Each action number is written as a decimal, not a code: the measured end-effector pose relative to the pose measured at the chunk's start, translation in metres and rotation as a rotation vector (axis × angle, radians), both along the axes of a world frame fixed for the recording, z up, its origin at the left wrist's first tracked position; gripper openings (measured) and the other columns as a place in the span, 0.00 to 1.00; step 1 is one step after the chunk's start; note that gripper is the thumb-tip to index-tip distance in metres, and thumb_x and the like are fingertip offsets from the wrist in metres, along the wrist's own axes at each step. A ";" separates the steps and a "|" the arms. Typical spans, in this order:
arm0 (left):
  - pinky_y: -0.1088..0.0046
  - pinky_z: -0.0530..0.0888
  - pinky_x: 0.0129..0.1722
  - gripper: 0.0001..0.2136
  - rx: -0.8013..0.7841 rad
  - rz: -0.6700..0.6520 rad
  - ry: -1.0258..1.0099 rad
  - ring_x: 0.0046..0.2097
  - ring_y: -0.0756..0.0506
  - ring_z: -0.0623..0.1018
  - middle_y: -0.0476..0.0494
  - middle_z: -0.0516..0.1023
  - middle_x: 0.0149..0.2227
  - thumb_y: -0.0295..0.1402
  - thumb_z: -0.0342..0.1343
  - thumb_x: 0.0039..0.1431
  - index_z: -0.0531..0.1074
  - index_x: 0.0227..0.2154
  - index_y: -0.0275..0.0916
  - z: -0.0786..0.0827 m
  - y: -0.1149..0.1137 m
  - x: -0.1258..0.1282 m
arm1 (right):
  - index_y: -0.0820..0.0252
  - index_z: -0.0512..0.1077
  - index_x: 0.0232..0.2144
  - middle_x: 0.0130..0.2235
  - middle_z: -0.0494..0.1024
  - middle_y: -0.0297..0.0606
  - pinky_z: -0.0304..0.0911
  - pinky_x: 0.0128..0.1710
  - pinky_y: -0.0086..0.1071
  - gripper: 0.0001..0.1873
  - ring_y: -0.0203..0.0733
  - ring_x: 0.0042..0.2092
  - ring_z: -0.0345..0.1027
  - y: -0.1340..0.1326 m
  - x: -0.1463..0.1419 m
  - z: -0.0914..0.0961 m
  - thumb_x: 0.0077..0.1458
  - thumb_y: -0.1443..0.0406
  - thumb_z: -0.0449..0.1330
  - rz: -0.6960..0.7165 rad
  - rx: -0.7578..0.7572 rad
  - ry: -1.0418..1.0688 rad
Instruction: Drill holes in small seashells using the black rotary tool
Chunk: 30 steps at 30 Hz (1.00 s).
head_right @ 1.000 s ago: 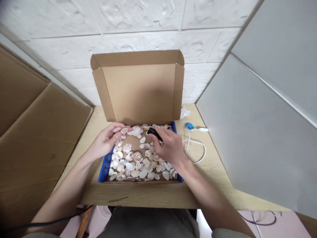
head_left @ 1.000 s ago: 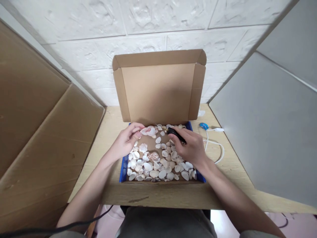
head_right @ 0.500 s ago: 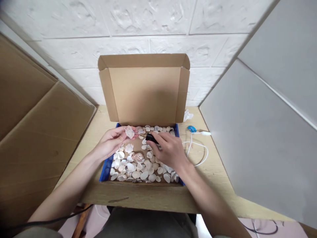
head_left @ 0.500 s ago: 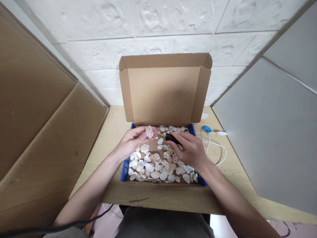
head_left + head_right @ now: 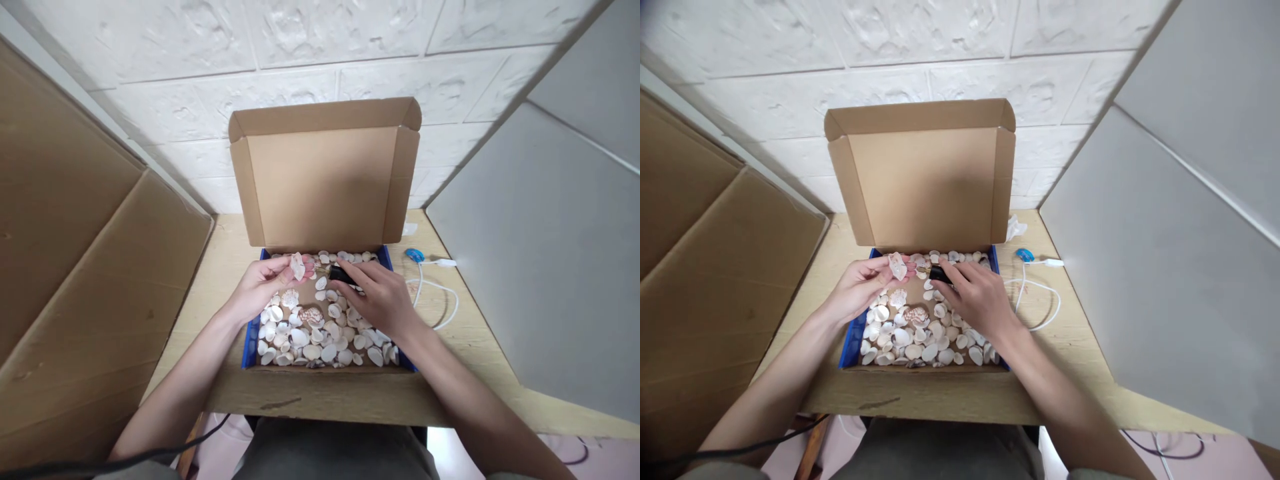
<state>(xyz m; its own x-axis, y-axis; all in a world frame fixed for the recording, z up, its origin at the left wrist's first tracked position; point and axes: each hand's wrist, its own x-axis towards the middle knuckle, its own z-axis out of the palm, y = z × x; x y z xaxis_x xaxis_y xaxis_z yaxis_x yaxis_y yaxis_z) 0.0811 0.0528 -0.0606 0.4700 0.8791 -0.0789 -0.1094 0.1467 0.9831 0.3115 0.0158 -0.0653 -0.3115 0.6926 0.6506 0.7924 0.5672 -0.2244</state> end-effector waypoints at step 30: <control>0.66 0.75 0.51 0.14 0.111 0.057 0.290 0.48 0.40 0.79 0.42 0.80 0.45 0.35 0.65 0.51 0.79 0.42 0.39 0.008 -0.002 0.001 | 0.64 0.72 0.47 0.34 0.79 0.38 0.62 0.31 0.30 0.16 0.37 0.33 0.69 -0.005 0.001 0.006 0.58 0.62 0.60 0.024 0.068 -0.120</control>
<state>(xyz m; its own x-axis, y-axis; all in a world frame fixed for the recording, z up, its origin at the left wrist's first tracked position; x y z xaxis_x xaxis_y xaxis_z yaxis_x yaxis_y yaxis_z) 0.0821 0.0505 -0.0531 0.3913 0.9143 -0.1047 0.1725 0.0389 0.9842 0.3125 0.0107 -0.0591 -0.4053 0.6399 0.6529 0.7975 0.5966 -0.0897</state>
